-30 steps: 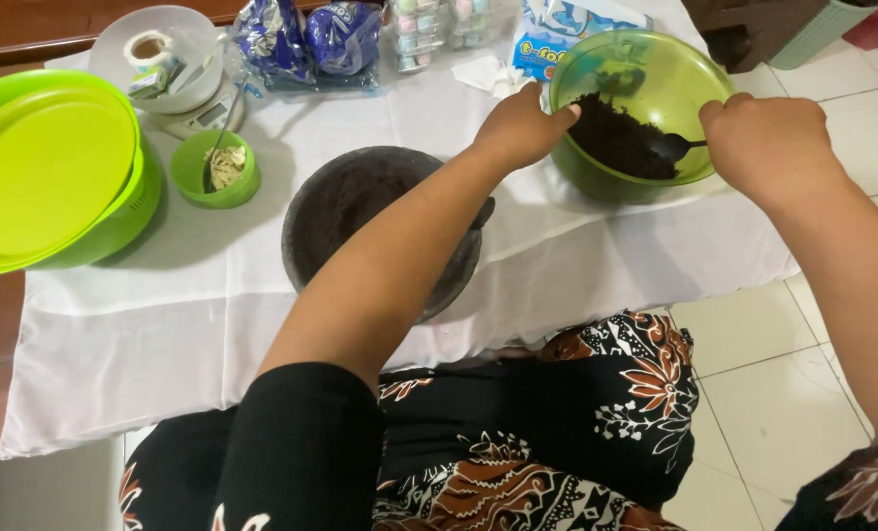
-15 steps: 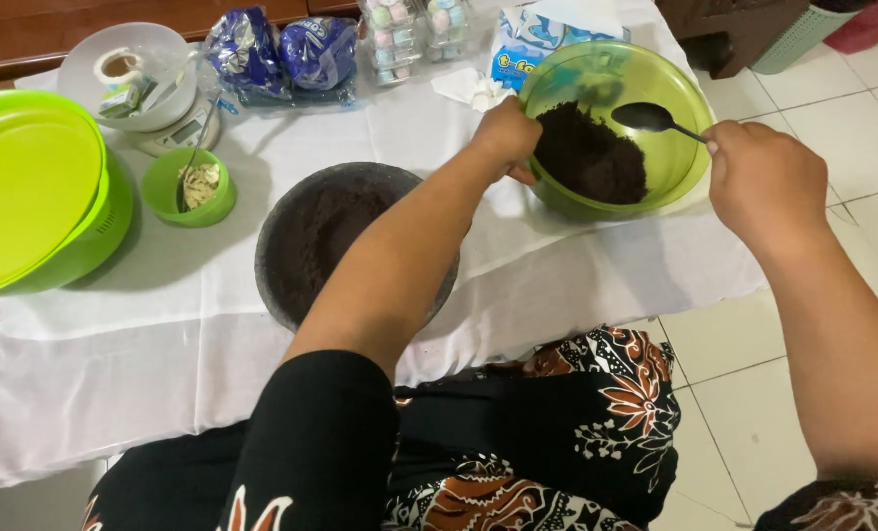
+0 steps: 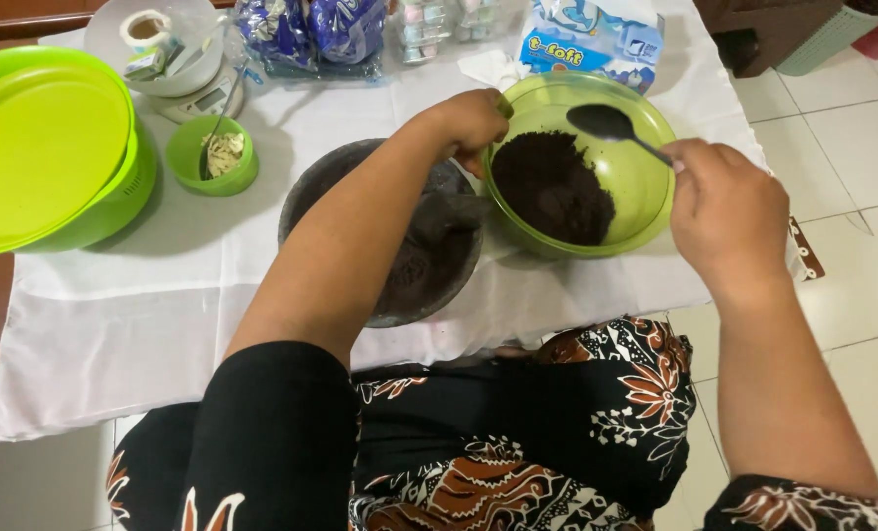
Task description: Grinding ingredients in a mortar and pestle and transferring the powder to a bowl using a spoon
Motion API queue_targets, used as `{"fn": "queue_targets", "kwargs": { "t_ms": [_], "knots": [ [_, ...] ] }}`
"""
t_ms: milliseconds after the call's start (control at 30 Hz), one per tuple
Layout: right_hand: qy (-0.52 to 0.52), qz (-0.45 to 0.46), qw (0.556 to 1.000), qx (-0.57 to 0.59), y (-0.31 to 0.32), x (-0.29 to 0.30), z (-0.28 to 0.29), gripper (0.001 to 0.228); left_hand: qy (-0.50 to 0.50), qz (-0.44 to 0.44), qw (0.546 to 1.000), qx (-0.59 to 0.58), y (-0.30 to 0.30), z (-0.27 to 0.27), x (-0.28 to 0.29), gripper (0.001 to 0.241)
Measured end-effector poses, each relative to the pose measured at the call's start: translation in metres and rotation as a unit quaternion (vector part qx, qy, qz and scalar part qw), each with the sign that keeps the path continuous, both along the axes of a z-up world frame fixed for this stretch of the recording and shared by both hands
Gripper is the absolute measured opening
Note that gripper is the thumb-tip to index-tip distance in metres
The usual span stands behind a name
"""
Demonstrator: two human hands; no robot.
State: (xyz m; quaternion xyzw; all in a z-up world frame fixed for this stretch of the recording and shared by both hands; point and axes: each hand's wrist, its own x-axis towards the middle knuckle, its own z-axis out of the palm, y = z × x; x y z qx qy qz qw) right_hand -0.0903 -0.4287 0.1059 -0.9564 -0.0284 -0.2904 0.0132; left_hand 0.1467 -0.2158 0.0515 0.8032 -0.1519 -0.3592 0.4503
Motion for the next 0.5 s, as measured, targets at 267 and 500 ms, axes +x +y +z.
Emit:
{"fn": "queue_targets", "kwargs": {
  "t_ms": [267,500],
  "knots": [
    [0.039,-0.089,0.993,0.073,0.005,-0.021,-0.012,0.024,-0.206,-0.019,0.974,0.095,0.024,-0.001,-0.014,0.04],
    [0.003,0.0,0.979,0.205,0.008,-0.019,-0.028,0.019,-0.394,-0.199,0.864,0.241,0.078,0.033,-0.077,0.055]
  ]
}}
